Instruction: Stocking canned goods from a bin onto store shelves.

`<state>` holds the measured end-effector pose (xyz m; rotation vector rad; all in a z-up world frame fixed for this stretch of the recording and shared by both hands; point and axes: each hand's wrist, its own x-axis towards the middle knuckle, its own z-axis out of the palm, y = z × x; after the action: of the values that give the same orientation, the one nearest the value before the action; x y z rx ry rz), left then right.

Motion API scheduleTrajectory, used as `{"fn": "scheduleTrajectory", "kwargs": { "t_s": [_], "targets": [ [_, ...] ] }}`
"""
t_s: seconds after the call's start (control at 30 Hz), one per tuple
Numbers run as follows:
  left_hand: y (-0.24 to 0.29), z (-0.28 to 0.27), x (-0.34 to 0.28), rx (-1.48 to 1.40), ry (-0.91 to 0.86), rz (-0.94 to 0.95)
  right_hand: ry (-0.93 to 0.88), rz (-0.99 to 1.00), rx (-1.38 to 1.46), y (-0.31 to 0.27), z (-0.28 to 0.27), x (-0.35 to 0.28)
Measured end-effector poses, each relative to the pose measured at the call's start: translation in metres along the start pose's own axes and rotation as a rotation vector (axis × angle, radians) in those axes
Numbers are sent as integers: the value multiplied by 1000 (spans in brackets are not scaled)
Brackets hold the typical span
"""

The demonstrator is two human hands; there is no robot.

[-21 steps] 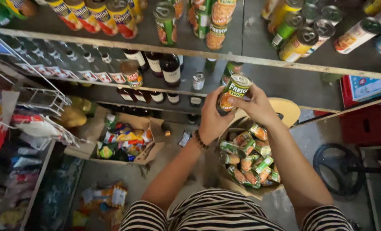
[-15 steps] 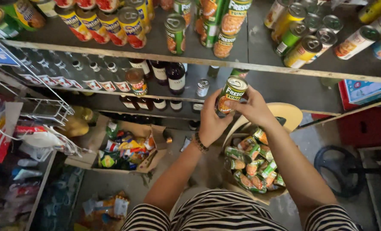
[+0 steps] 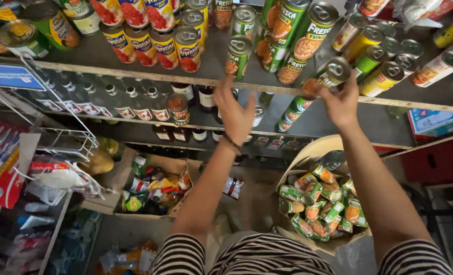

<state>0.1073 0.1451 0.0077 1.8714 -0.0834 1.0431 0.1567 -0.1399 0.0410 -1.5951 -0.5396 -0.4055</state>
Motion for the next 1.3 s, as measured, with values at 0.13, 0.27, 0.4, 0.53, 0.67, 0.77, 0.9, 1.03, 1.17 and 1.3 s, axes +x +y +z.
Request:
{"fn": "scheduleTrajectory", "kwargs": {
  "t_s": [0.13, 0.27, 0.4, 0.53, 0.67, 0.77, 0.9, 1.03, 1.17, 1.3],
  "targets": [
    [-33, -3, 49, 36, 84, 93, 116, 13, -20, 1, 4, 18],
    [-50, 3, 78, 66, -94, 52, 132, -14, -181, 22, -5, 28],
    [-52, 10, 80, 215, -323, -153, 129, 80, -229, 18, -5, 35],
    [-51, 13, 76, 143, -235, -163, 99, 108, -259, 19, -9, 36],
    [-57, 20, 71, 173, -48, -112, 93, 86, -160, 23, -11, 35],
    [-53, 22, 72, 188, 7, -113, 89, 55, -174, 30, -18, 38],
    [-49, 21, 72, 229, 27, -123, 95, -47, -191, 14, -27, 50],
    [-48, 22, 69, 250, -17, -154, 45, -22, -92, -7, -28, 55],
    [-50, 20, 71, 240, -3, -125, 10, 5, -284, 10, -30, 61],
    [-49, 16, 73, 232, -19, -91, 81, -1, -148, 7, -6, 48]
  ]
}}
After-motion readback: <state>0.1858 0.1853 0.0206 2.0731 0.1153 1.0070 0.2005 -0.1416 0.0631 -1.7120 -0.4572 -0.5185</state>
